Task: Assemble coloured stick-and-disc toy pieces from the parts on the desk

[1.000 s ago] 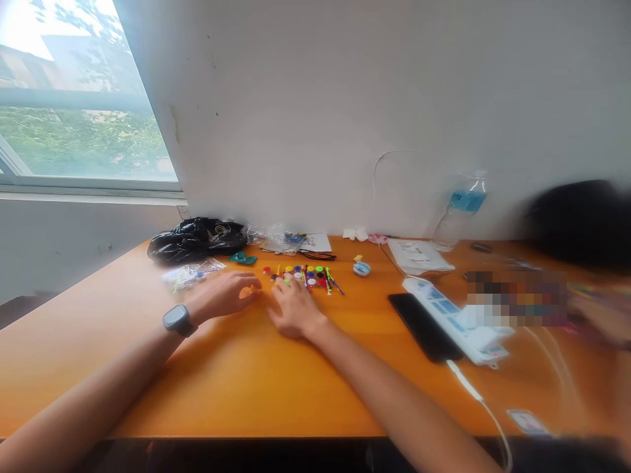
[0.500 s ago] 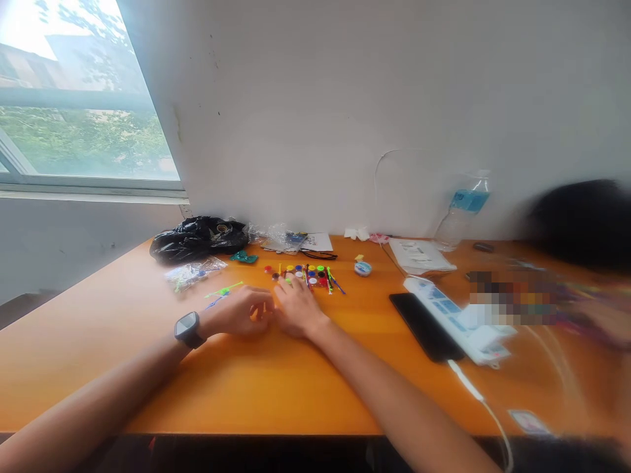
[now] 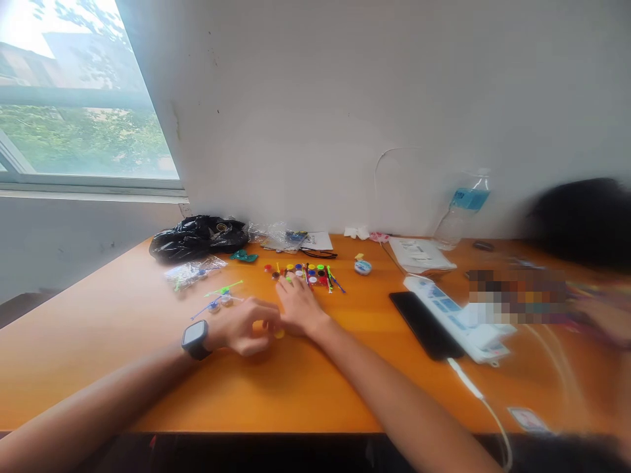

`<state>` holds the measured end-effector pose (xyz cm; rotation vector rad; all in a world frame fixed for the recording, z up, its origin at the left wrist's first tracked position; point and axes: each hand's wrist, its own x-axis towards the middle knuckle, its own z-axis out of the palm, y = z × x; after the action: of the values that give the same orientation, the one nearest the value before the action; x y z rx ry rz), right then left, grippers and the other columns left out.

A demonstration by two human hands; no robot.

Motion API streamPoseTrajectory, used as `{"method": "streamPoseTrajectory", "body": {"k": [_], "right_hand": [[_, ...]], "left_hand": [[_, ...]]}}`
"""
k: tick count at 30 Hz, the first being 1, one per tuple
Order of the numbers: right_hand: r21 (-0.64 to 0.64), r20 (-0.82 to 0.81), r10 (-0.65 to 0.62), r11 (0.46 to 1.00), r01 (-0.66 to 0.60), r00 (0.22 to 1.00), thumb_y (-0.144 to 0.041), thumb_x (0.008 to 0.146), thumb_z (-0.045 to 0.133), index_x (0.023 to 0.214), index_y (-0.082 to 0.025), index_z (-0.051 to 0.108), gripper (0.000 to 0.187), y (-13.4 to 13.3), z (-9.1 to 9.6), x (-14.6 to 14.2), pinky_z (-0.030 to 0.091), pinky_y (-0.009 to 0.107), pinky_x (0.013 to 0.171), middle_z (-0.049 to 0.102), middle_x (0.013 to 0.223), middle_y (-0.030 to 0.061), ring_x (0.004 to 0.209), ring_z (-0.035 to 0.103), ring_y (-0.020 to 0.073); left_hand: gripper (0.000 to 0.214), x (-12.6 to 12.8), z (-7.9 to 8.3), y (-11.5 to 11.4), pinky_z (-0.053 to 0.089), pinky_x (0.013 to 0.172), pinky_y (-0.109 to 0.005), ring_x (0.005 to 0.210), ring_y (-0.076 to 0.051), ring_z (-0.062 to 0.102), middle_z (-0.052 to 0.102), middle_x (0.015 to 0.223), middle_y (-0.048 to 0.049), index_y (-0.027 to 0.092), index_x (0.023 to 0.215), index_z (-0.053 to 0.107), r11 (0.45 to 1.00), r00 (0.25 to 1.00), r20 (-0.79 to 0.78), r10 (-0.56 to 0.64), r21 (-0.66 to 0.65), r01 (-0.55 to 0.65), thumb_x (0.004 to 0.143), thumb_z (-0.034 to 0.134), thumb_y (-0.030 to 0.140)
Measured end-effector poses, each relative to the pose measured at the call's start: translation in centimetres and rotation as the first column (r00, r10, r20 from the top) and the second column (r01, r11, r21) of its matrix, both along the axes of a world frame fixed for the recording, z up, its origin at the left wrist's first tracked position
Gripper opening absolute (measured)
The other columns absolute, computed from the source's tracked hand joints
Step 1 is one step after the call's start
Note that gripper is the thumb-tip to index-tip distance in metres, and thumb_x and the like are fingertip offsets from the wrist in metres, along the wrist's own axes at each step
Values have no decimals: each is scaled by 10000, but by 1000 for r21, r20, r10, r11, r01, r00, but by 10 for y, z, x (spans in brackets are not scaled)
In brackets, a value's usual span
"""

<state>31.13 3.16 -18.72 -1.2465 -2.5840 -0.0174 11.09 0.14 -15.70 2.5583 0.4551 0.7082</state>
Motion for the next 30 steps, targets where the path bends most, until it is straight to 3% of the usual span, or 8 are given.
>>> {"method": "streamPoseTrajectory", "body": {"k": [14,20,30], "right_hand": [[26,-17,40,999,-40,999,-409,963,577,1471,-33,576,632,5,-3,-3,295,521,1276,530,1565,239,1514,358,368],[3,-7,24,1000,-24,1000,-424,959,582,1474,12,554,675,2,3,-5,305,508,1278,517,1554,272,1522,349,375],[23,4,42,999,-42,999,-428,963,608,1470,-35,581,641,6,-4,-2,279,552,1281,467,1607,256,1540,302,388]], "left_hand": [[109,-3,-7,5,469,615,-271,629,-156,631,737,750,-40,198,830,716,984,994,1,112,138,-112,834,607,191],[133,-3,-2,3,463,606,-263,610,-152,616,728,722,-43,195,804,727,982,987,52,150,112,-155,827,596,184],[146,-3,-1,2,455,612,-250,596,-138,606,737,716,-26,184,798,754,975,978,49,202,85,-205,808,610,157]]}}
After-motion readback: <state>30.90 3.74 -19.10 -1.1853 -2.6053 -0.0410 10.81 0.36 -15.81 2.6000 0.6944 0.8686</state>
